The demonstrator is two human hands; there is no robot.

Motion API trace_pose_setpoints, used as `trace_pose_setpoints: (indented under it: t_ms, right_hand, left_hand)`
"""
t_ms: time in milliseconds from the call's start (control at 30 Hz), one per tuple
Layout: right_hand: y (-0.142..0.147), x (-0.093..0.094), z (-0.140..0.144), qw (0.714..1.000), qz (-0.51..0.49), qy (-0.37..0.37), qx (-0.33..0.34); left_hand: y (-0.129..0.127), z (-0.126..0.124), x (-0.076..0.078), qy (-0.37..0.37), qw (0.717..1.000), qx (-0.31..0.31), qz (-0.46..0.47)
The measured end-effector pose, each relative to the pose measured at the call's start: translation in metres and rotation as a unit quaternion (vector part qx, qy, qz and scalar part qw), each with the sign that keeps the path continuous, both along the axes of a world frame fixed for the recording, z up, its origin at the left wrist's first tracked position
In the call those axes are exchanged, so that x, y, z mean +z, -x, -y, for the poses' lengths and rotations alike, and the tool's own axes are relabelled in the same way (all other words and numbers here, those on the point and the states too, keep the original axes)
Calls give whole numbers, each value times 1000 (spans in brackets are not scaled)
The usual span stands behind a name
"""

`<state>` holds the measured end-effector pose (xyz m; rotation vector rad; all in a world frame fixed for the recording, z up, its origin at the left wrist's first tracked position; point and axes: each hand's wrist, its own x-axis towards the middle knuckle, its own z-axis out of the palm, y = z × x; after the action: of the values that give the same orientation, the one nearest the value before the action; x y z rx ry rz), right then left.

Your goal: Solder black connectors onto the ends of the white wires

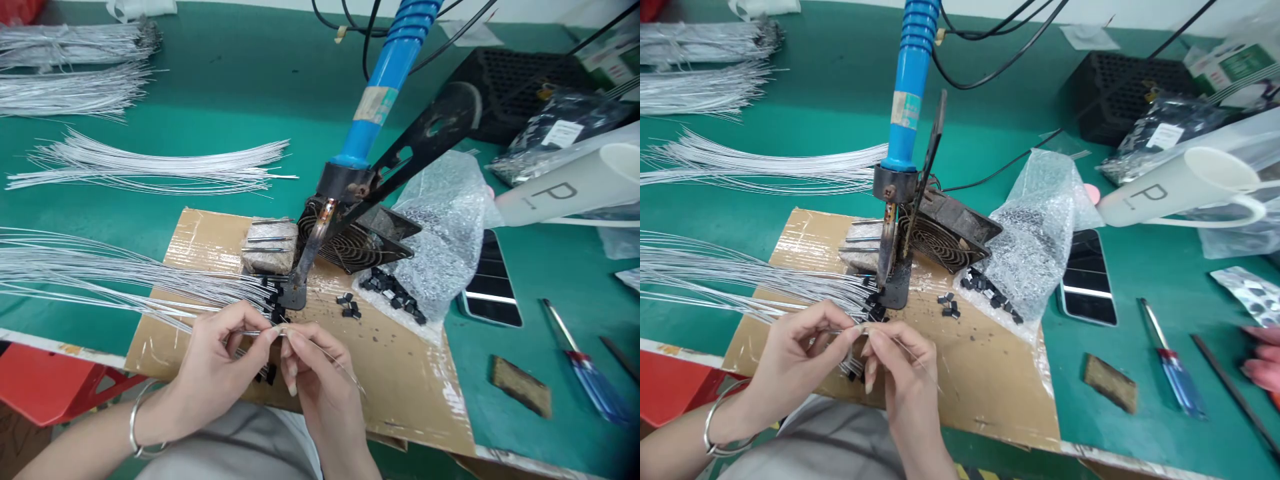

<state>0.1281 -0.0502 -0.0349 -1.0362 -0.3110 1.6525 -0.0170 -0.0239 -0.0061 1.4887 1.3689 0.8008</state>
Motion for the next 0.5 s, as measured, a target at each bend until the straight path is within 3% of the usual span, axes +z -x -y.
trace_pose_setpoints:
  t_ms: [500]
  right_hand:
    - [-4, 1, 4, 999, 49, -20, 7]
  left_hand:
    - [0, -2, 1, 65, 996, 34, 46]
